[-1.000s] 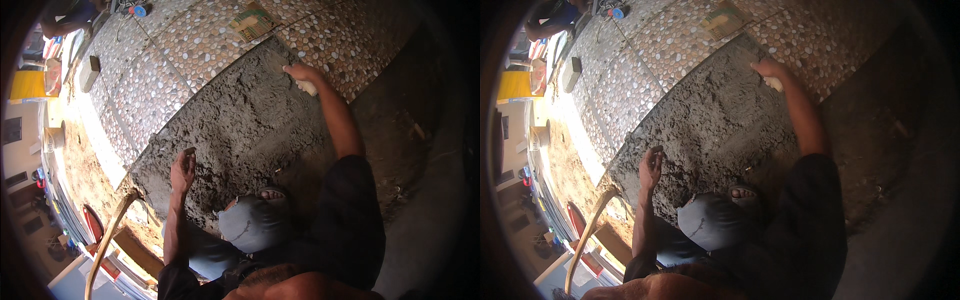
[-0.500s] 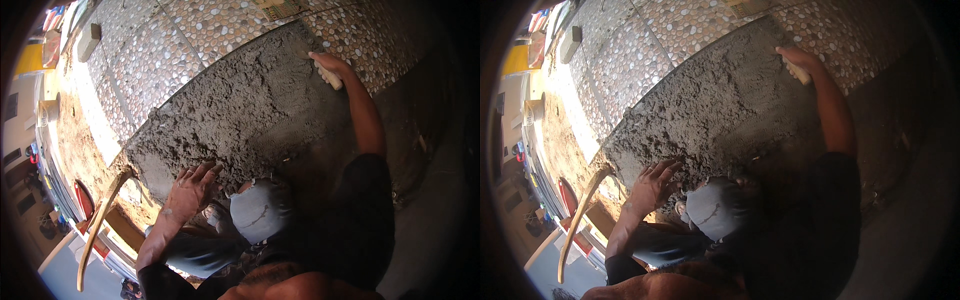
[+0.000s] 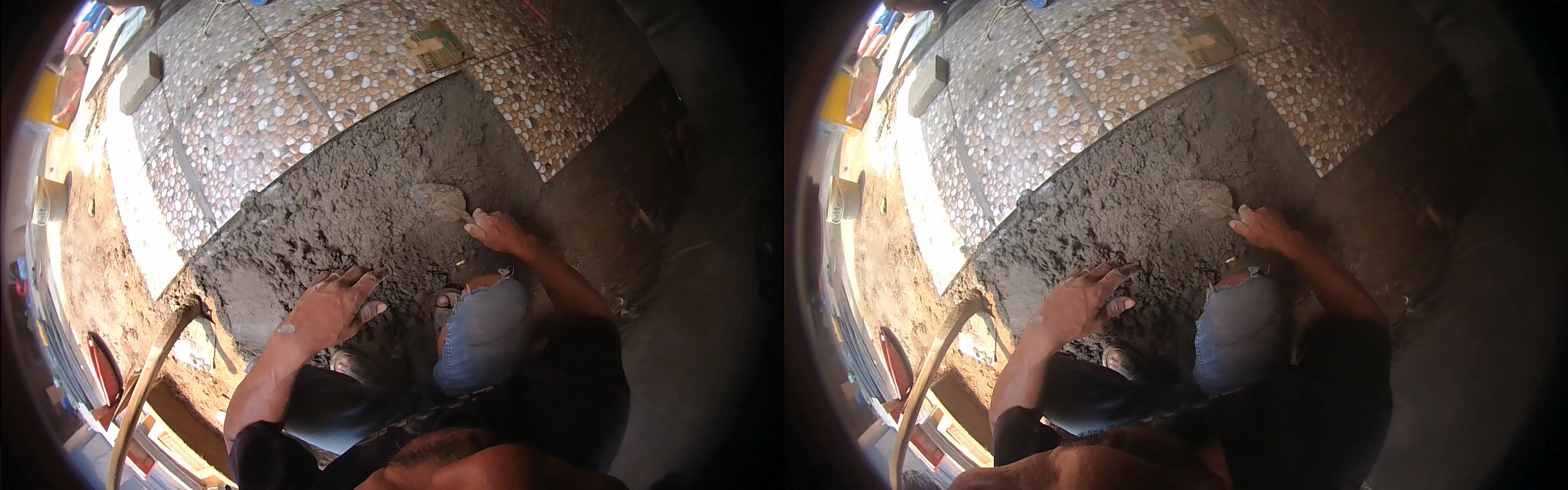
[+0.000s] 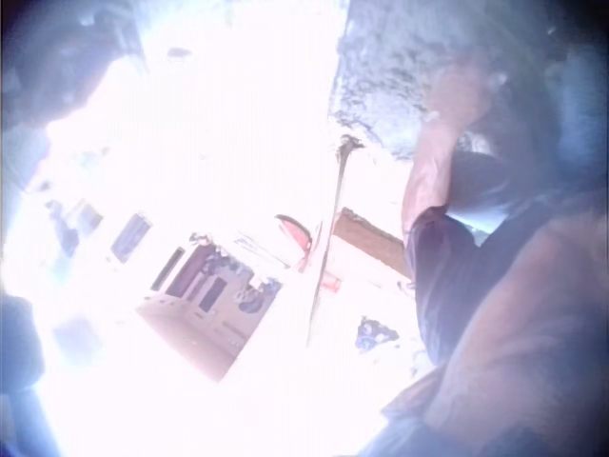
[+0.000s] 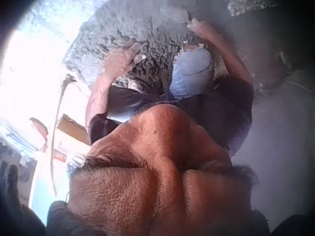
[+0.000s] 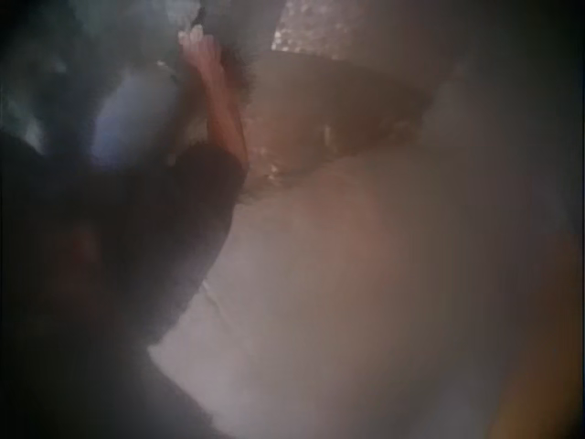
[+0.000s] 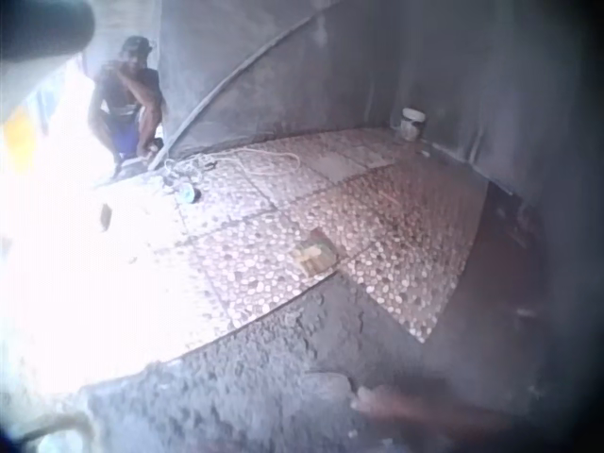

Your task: The person applies mortar to a ground surface using a trowel and then smooths the surface next to decorative stones and previously laid floor tiles.

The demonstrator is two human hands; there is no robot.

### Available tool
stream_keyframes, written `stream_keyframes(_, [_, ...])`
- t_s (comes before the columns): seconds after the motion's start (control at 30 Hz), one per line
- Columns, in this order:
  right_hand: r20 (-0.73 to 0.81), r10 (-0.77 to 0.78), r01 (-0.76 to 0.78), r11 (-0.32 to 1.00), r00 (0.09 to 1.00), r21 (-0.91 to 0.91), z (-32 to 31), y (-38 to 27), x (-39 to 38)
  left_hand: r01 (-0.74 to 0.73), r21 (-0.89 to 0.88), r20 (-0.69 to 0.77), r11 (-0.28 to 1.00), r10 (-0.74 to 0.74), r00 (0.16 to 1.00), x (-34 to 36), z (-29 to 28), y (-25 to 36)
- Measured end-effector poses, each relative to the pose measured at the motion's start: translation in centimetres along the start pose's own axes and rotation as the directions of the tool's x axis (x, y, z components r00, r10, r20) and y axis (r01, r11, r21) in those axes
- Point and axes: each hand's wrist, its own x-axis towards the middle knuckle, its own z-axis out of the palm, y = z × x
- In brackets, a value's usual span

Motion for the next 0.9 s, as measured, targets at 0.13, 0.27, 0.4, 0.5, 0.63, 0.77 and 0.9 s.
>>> stream_keyframes(0.13, [-0.092, -0.119, 0.077, 0.927, 0.989, -0.367, -2.0, 2.3, 3.5, -0.087, -0.008, -0.109, 0.996, 0.086, 0.990, 0.0, -0.5, 1.9])
stream_keyframes(0.27, [-0.027, -0.149, 0.114, 0.852, 0.989, -0.511, -7.4, 5.4, 8.3, -0.032, 0.027, -0.114, 0.999, 0.035, 0.993, 0.2, -1.1, 2.3])
stream_keyframes(0.4, [-0.039, -0.177, 0.122, 0.806, 0.983, -0.580, -10.2, 3.9, 11.5, 0.020, -0.064, -0.145, 0.998, -0.029, 0.989, -0.2, 0.3, 0.0])
stream_keyframes(0.5, [-0.147, 0.008, -0.083, 0.856, 0.989, -0.510, -10.0, 7.0, 13.1, 0.102, -0.159, -0.115, 0.982, -0.121, 0.986, 0.0, 1.5, -2.2])
stream_keyframes(0.63, [-0.188, 0.088, -0.163, 0.887, 0.978, -0.431, -8.1, 14.0, 15.5, 0.235, -0.086, 0.022, 0.968, -0.234, 0.972, 2.0, 1.9, -3.1])
stream_keyframes(0.77, [-0.252, 0.049, -0.146, 0.912, 0.966, -0.384, -7.5, 15.5, 18.6, 0.242, -0.071, 0.058, 0.968, -0.238, 0.969, 1.2, 3.4, -1.9])
stream_keyframes(0.9, [-0.087, 0.338, -0.328, 0.938, 0.937, 0.111, -6.5, 10.9, 18.4, 0.188, -0.027, 0.005, 0.982, -0.188, 0.982, 1.1, 3.1, -1.5])
